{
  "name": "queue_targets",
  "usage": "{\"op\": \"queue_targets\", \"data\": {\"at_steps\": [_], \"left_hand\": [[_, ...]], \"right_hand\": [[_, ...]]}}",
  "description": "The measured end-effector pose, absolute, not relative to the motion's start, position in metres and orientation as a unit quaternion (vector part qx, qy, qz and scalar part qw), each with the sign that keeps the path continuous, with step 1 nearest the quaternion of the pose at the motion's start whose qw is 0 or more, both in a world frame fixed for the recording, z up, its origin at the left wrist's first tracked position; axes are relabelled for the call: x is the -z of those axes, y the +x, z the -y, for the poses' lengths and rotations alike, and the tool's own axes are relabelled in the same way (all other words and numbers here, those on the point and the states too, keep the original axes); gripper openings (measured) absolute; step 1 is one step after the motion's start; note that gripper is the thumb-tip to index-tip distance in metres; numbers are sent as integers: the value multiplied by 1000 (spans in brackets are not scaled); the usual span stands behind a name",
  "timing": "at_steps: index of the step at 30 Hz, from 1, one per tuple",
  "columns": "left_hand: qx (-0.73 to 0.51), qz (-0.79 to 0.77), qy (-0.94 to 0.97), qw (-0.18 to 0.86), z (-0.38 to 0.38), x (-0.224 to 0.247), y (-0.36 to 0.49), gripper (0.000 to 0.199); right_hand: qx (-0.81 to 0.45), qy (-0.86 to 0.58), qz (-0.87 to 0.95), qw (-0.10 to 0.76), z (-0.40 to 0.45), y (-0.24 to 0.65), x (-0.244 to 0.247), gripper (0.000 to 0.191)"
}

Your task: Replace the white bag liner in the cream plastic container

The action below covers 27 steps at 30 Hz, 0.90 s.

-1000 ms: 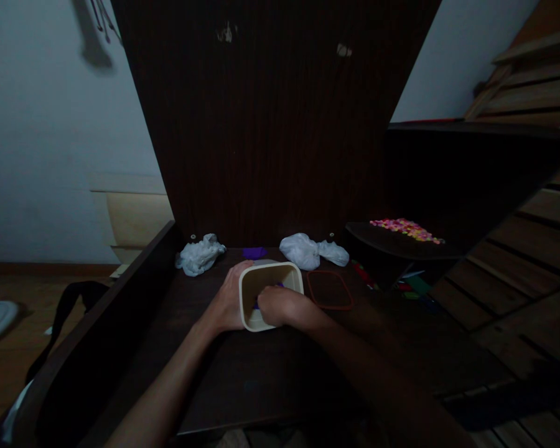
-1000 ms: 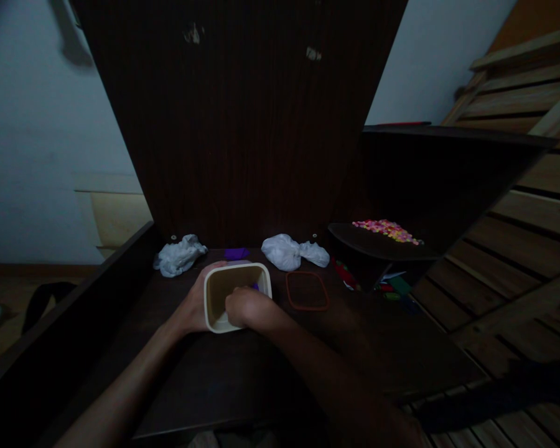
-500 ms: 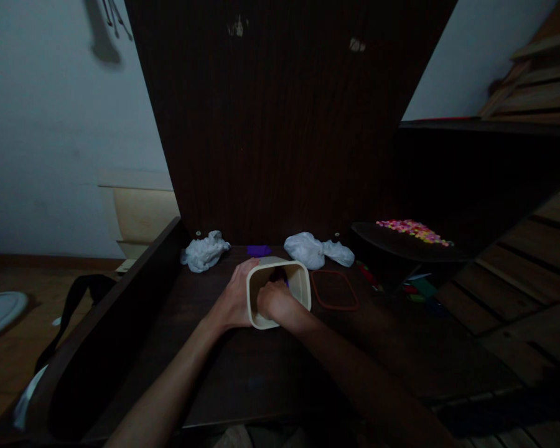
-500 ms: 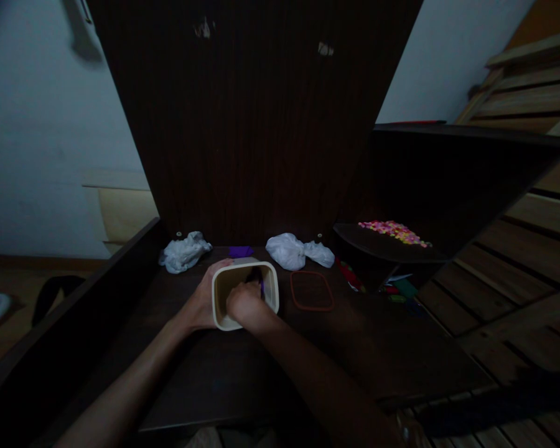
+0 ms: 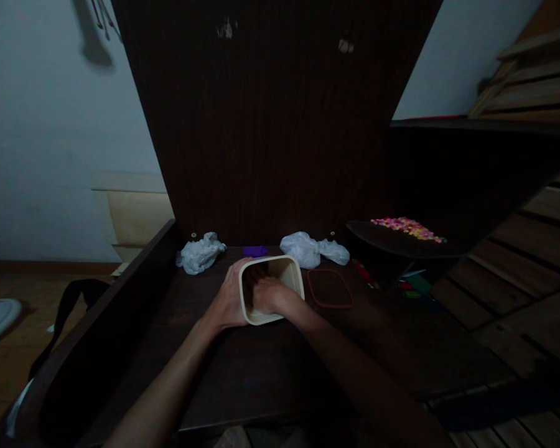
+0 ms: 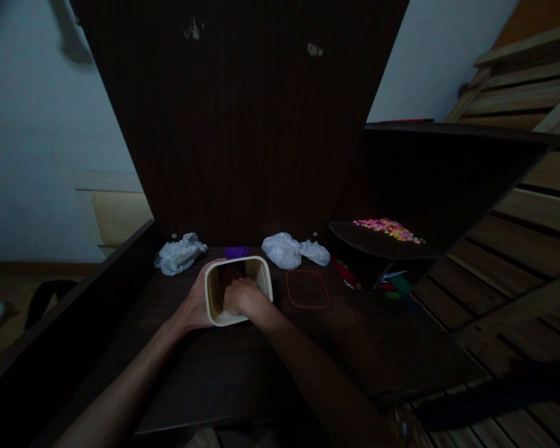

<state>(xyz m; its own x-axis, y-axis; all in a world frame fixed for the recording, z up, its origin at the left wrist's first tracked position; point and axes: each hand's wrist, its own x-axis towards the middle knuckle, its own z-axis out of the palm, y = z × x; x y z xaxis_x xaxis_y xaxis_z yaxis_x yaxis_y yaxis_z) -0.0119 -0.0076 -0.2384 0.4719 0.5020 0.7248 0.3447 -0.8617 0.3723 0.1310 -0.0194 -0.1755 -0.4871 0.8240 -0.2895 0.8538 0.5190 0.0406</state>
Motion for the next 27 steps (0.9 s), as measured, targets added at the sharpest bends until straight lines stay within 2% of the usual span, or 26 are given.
{"op": "queue_targets", "data": {"at_steps": [4, 9, 18, 23, 27], "left_hand": [[-454, -257, 846, 106, 8, 236, -13, 114], [-450, -259, 848, 104, 9, 232, -14, 109], [-435, -247, 862, 84, 11, 233, -13, 111], [-436, -246, 863, 73, 11, 233, -11, 110], [-428, -247, 865, 89, 12, 232, -13, 113]], "right_hand": [[83, 475, -862, 157, 20, 128, 171, 31], [72, 511, -845, 136, 28, 124, 173, 32], [20, 604, -790, 102, 36, 122, 171, 36], [5, 566, -819, 92, 29, 130, 174, 45], [37, 497, -858, 124, 25, 133, 177, 31]]}}
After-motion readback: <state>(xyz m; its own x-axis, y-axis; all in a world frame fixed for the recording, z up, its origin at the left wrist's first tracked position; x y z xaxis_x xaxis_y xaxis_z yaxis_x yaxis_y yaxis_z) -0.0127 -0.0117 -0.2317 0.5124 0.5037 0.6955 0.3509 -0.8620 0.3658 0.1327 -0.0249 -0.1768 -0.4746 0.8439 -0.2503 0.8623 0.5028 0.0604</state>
